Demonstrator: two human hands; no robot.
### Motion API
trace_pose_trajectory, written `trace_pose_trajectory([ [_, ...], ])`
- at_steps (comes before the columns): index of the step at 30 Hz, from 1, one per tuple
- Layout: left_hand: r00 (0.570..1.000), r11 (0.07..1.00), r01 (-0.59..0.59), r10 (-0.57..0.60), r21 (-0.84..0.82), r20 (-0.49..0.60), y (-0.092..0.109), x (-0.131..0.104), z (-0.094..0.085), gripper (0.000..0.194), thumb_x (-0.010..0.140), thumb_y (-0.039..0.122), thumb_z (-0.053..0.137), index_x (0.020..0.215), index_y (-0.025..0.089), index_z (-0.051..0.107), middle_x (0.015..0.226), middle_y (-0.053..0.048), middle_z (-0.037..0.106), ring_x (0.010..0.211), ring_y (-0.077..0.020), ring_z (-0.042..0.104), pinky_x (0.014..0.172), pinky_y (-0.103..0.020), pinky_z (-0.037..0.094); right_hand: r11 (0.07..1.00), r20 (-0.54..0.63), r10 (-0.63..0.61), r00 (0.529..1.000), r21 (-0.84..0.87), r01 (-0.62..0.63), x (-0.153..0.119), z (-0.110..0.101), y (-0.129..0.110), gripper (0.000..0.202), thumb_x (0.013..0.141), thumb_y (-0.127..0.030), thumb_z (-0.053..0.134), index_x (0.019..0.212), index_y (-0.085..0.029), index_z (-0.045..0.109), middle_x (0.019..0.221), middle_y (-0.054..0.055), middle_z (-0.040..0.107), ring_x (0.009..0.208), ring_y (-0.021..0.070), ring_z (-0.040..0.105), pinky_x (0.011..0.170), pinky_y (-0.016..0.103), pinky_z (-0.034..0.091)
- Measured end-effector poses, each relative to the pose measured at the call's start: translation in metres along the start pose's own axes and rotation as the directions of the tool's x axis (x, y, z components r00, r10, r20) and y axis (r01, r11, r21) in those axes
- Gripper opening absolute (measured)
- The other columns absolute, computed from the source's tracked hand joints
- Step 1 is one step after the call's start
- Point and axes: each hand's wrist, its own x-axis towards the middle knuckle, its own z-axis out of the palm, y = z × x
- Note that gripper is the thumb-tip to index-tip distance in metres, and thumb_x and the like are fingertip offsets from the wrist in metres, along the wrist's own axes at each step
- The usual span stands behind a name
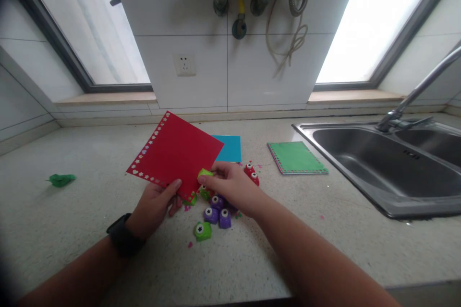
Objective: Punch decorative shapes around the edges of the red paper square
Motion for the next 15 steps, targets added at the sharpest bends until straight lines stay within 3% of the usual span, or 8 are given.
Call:
trace_pose_trajectory([
  [8, 0.999, 1.000, -0.005, 0.006, -0.014, 0.040, -0.0002, 0.0019, -0.0004, 0.049, 0.088, 0.056, 0.062, 0.060, 0.016, 0.061, 0.045, -0.001, 0.058, 0.036, -0.0089, 0.046, 0.036, -0.021, 0.033, 0.991, 0.023, 0.111, 0.994, -0.075, -0.109, 0.0012, 0.0071, 0.0098, 0.029, 0.082, -0.042, 0.079, 0.079, -0.015, 0.068, 0.066, 0.000, 0.061, 0.056, 0.0089, 0.051, 0.051, 0.023, 0.039],
  [15, 0.997, 0.999, -0.009, 0.012, -0.044, 0.079, 0.0008, 0.0008, -0.0006, 0.048, 0.088, 0.054, 0.062, 0.062, 0.014, 0.063, 0.047, -0.001, 0.059, 0.037, -0.0081, 0.047, 0.036, -0.019, 0.034, 0.991, 0.050, 0.116, 0.992, -0.071, -0.113, 0.0020, 0.0093, 0.0108, 0.035, 0.080, -0.046, 0.079, 0.075, -0.014, 0.066, 0.062, -0.001, 0.059, 0.051, 0.0074, 0.051, 0.047, 0.022, 0.040],
])
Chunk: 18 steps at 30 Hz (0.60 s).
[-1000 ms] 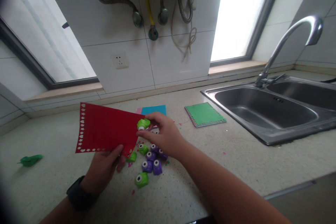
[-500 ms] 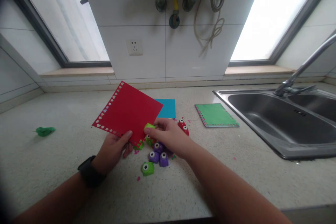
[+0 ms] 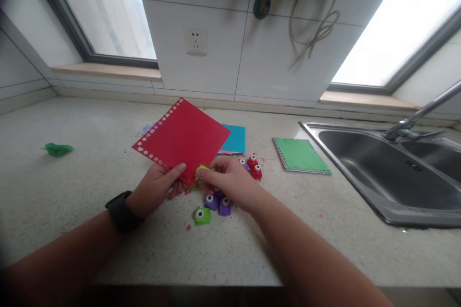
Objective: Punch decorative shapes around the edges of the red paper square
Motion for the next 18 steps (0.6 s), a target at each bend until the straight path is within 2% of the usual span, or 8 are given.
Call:
trace_pose_trajectory([
  [8, 1.000, 1.000, 0.012, -0.012, -0.002, 0.001, 0.0022, -0.0005, 0.0012, 0.048, 0.088, 0.053, 0.064, 0.060, 0.015, 0.062, 0.047, -0.001, 0.059, 0.036, -0.0074, 0.045, 0.035, -0.019, 0.032, 0.999, 0.011, 0.020, 1.000, -0.027, -0.020, 0.0000, 0.0016, 0.0008, 0.034, 0.081, -0.048, 0.078, 0.081, -0.015, 0.069, 0.065, 0.000, 0.060, 0.052, 0.0087, 0.052, 0.047, 0.022, 0.043],
  [14, 1.000, 1.000, 0.011, -0.011, -0.010, 0.010, 0.0009, 0.0002, 0.0010, 0.046, 0.089, 0.052, 0.062, 0.062, 0.015, 0.063, 0.048, 0.000, 0.059, 0.038, -0.0070, 0.045, 0.036, -0.018, 0.033, 0.999, 0.006, 0.021, 1.000, -0.033, -0.021, 0.0004, 0.0036, -0.0008, 0.038, 0.077, -0.051, 0.080, 0.082, -0.014, 0.070, 0.066, 0.000, 0.059, 0.053, 0.0083, 0.050, 0.047, 0.023, 0.044],
  [18, 1.000, 1.000, 0.018, -0.018, -0.001, 0.011, 0.0005, -0.0001, 0.0005, 0.047, 0.089, 0.052, 0.062, 0.061, 0.014, 0.063, 0.048, -0.001, 0.060, 0.038, -0.0072, 0.046, 0.036, -0.019, 0.034, 0.999, 0.011, 0.017, 1.000, -0.041, -0.017, 0.0005, 0.0033, 0.0003, 0.036, 0.079, -0.049, 0.078, 0.084, -0.014, 0.070, 0.068, 0.001, 0.060, 0.053, 0.0087, 0.051, 0.048, 0.023, 0.045],
])
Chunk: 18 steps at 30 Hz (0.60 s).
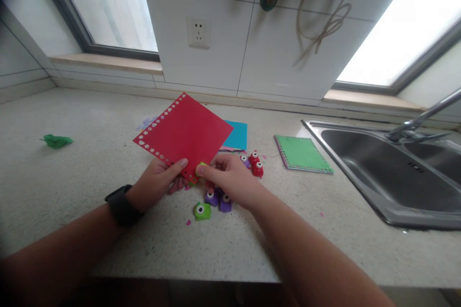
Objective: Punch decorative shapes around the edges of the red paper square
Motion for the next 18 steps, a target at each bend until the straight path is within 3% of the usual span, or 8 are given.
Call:
trace_pose_trajectory([
  [18, 1.000, 1.000, 0.017, -0.017, -0.011, -0.004, -0.0006, 0.0007, 0.0003, 0.046, 0.088, 0.052, 0.064, 0.061, 0.014, 0.064, 0.050, -0.003, 0.062, 0.037, -0.0075, 0.047, 0.036, -0.019, 0.034, 0.999, -0.005, 0.005, 1.000, -0.053, -0.006, 0.0008, -0.0040, 0.0060, 0.035, 0.083, -0.049, 0.076, 0.086, -0.015, 0.069, 0.064, 0.001, 0.062, 0.052, 0.0096, 0.053, 0.046, 0.023, 0.042],
])
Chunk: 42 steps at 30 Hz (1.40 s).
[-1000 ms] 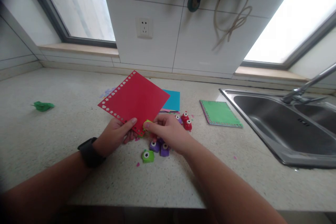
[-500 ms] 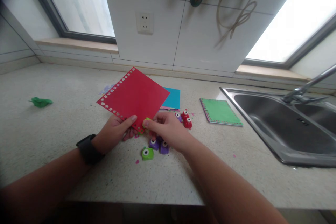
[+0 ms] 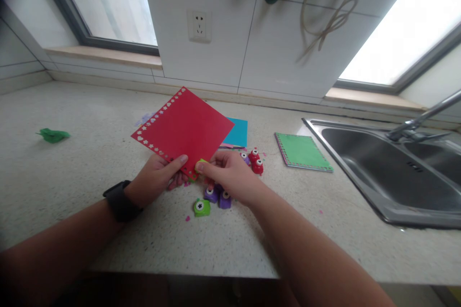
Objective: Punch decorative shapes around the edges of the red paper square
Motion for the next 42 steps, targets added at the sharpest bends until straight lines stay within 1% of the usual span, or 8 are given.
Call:
trace_pose_trajectory([
  [9, 1.000, 1.000, -0.005, 0.005, 0.004, 0.005, 0.0010, 0.0004, 0.0004, 0.045, 0.088, 0.051, 0.064, 0.062, 0.014, 0.064, 0.051, -0.003, 0.063, 0.038, -0.0076, 0.048, 0.036, -0.018, 0.034, 0.999, 0.003, -0.005, 1.000, 0.043, 0.005, 0.0004, 0.0050, -0.0080, 0.037, 0.078, -0.050, 0.079, 0.080, -0.015, 0.067, 0.063, 0.000, 0.060, 0.051, 0.0088, 0.051, 0.047, 0.023, 0.043],
  [17, 1.000, 1.000, -0.009, 0.008, 0.026, 0.008, -0.0025, 0.0008, -0.0013, 0.047, 0.091, 0.051, 0.060, 0.062, 0.014, 0.065, 0.051, -0.004, 0.063, 0.039, -0.0079, 0.048, 0.036, -0.018, 0.034, 0.998, -0.006, 0.009, 1.000, 0.058, -0.008, 0.0008, 0.0053, -0.0070, 0.041, 0.075, -0.053, 0.081, 0.080, -0.016, 0.067, 0.064, 0.000, 0.062, 0.051, 0.0092, 0.052, 0.048, 0.024, 0.045],
  [23, 1.000, 0.999, -0.003, 0.003, 0.052, 0.002, -0.0035, 0.0007, -0.0027, 0.048, 0.092, 0.051, 0.058, 0.061, 0.014, 0.066, 0.050, -0.003, 0.062, 0.038, -0.0080, 0.047, 0.037, -0.019, 0.035, 0.999, -0.006, -0.002, 1.000, 0.052, 0.003, 0.0013, 0.0043, -0.0048, 0.037, 0.079, -0.050, 0.079, 0.080, -0.015, 0.067, 0.064, 0.001, 0.063, 0.052, 0.0092, 0.055, 0.049, 0.023, 0.044],
  [32, 1.000, 0.999, 0.000, 0.000, 0.046, -0.001, -0.0015, 0.0005, -0.0013, 0.048, 0.092, 0.049, 0.058, 0.060, 0.014, 0.065, 0.048, -0.002, 0.060, 0.037, -0.0072, 0.046, 0.036, -0.019, 0.034, 0.999, -0.009, -0.010, 1.000, 0.053, 0.011, 0.0012, 0.0037, -0.0038, 0.034, 0.080, -0.047, 0.078, 0.081, -0.015, 0.068, 0.068, 0.002, 0.064, 0.054, 0.0099, 0.056, 0.051, 0.024, 0.046],
  [37, 1.000, 0.998, -0.004, 0.003, 0.062, 0.007, -0.0017, 0.0006, -0.0020, 0.049, 0.093, 0.050, 0.058, 0.060, 0.014, 0.065, 0.048, -0.002, 0.060, 0.038, -0.0071, 0.046, 0.037, -0.018, 0.034, 0.997, -0.006, -0.013, 1.000, 0.072, 0.013, 0.0017, 0.0043, -0.0031, 0.034, 0.078, -0.046, 0.080, 0.081, -0.015, 0.068, 0.071, 0.002, 0.065, 0.055, 0.0100, 0.057, 0.050, 0.023, 0.047],
  [40, 1.000, 0.998, 0.003, -0.004, 0.068, 0.019, -0.0018, 0.0008, -0.0028, 0.050, 0.094, 0.051, 0.056, 0.061, 0.014, 0.065, 0.049, -0.002, 0.060, 0.038, -0.0071, 0.046, 0.037, -0.018, 0.034, 0.996, 0.000, -0.018, 1.000, 0.085, 0.018, 0.0019, 0.0047, -0.0032, 0.034, 0.075, -0.045, 0.082, 0.082, -0.015, 0.068, 0.070, 0.002, 0.065, 0.053, 0.0093, 0.056, 0.050, 0.022, 0.048],
  [42, 1.000, 0.998, 0.007, -0.008, 0.067, 0.022, -0.0017, 0.0009, -0.0028, 0.049, 0.094, 0.050, 0.056, 0.062, 0.014, 0.065, 0.049, -0.002, 0.060, 0.038, -0.0070, 0.047, 0.037, -0.018, 0.034, 0.996, -0.001, -0.015, 1.000, 0.087, 0.015, 0.0019, 0.0047, -0.0033, 0.033, 0.075, -0.043, 0.082, 0.082, -0.014, 0.069, 0.068, 0.001, 0.064, 0.052, 0.0088, 0.055, 0.049, 0.022, 0.047],
])
